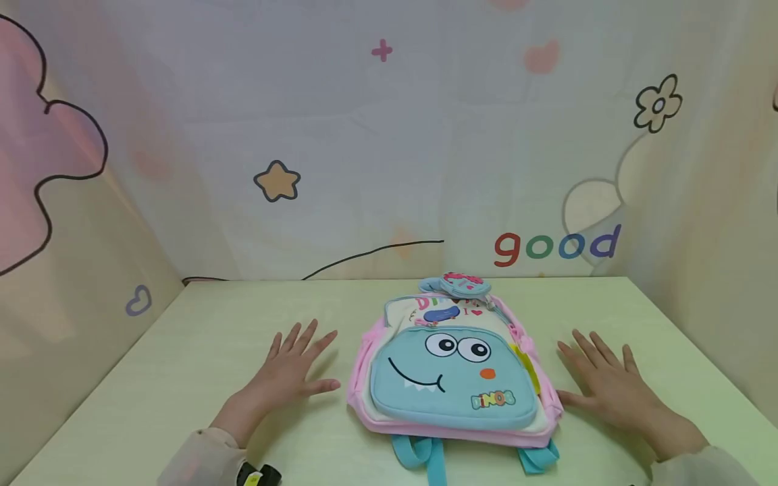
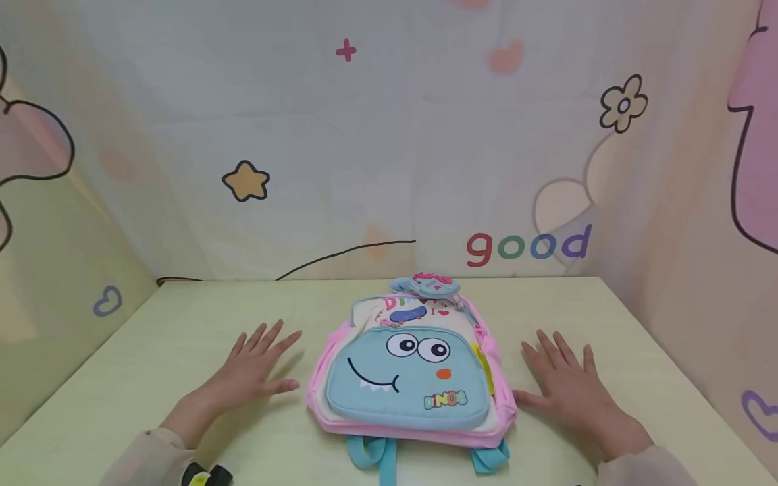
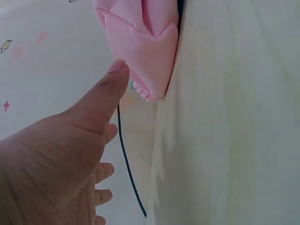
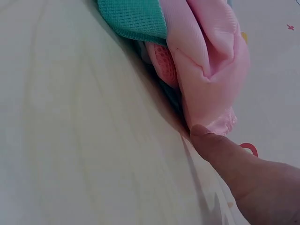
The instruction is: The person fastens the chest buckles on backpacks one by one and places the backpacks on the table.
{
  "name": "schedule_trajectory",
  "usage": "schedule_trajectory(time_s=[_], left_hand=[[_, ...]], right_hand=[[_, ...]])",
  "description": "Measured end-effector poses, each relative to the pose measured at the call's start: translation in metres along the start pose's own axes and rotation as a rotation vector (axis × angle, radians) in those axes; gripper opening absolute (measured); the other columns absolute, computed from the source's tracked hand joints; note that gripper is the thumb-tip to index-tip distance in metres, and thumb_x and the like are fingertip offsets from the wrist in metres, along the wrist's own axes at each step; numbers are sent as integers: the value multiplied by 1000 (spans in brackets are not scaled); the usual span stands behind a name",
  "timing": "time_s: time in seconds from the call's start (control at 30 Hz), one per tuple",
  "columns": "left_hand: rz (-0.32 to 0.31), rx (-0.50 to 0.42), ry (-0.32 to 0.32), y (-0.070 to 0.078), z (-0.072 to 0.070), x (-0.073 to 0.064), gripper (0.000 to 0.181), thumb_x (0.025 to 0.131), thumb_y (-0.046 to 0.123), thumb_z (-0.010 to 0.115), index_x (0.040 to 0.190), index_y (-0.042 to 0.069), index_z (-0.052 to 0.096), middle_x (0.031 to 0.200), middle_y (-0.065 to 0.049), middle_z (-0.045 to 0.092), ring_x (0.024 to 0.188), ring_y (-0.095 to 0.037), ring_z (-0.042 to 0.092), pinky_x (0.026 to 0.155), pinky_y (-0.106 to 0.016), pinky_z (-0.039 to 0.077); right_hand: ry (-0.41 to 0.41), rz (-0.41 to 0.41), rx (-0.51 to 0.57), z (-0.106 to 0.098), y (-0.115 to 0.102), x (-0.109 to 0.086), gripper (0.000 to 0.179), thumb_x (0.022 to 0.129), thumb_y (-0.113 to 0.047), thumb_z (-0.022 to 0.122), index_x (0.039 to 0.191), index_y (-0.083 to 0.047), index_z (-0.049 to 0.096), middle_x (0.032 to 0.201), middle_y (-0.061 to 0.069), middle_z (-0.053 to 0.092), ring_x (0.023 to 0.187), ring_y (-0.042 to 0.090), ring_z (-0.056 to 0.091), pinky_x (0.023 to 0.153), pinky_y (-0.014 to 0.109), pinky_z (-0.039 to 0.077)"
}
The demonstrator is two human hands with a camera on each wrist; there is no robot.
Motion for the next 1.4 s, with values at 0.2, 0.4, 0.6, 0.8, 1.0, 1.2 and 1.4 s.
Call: schedule_trajectory(time_s=[0.2, 0.4, 0.6, 0.8, 1.0, 1.2, 1.4], left_hand=[[7, 7, 28, 3, -2, 0, 81, 83, 58, 62, 150, 23, 32, 160, -19, 16, 146, -46, 11, 114, -67, 10], [12, 14, 42, 5, -5, 0, 81, 83, 59, 62, 150, 24, 33, 160, -19, 18, 146, -46, 13, 114, -66, 11], [35, 1, 71, 10, -8, 0, 82, 83, 58, 63, 150, 23, 33, 159, -17, 20, 146, -44, 17, 114, -65, 15], [60, -16, 107, 18, -12, 2, 83, 82, 57, 65, 150, 23, 33, 159, -16, 22, 145, -43, 21, 114, -62, 20], [70, -55, 163, 26, -19, 3, 82, 81, 53, 69, 149, 21, 35, 150, -17, 38, 135, -41, 38, 108, -59, 33], [67, -142, 155, 31, -24, 3, 82, 80, 50, 71, 148, 20, 37, 145, -14, 45, 134, -35, 41, 107, -54, 38], [64, -265, 130, 36, -26, 1, 82, 77, 47, 75, 146, 22, 39, 144, -8, 47, 135, -32, 40, 107, -54, 39]], right_hand=[[-2, 11, -7, -2, 1, 0, 88, 81, -59, 63, 146, -7, 35, 155, 24, 24, 145, 46, 12, 104, 77, 6], [-2, 10, -19, -3, 1, 1, 89, 81, -60, 62, 146, -7, 35, 154, 24, 24, 144, 46, 13, 104, 78, 7], [1, 22, 15, -6, 0, 1, 89, 82, -61, 62, 147, -7, 33, 154, 26, 25, 141, 50, 16, 103, 78, 8], [4, 51, 54, -10, -1, 5, 86, 84, -58, 62, 144, -3, 37, 150, 30, 28, 135, 54, 23, 101, 78, 14], [9, 55, 117, -19, -4, 9, 77, 92, -51, 55, 143, 3, 38, 146, 35, 31, 130, 57, 29, 98, 75, 25], [17, 79, 225, -28, -12, 8, 73, 95, -47, 52, 144, 4, 35, 139, 37, 37, 124, 57, 35, 95, 73, 31], [16, 82, 301, -36, -24, 8, 68, 97, -45, 50, 144, 3, 35, 137, 33, 42, 120, 51, 43, 91, 68, 41]])
Point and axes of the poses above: each hand's wrist, its own x-axis towards the middle knuckle, its own z-axis out of the palm, y = z × x, the point moved 3 cm from there along x, towards the middle knuckle
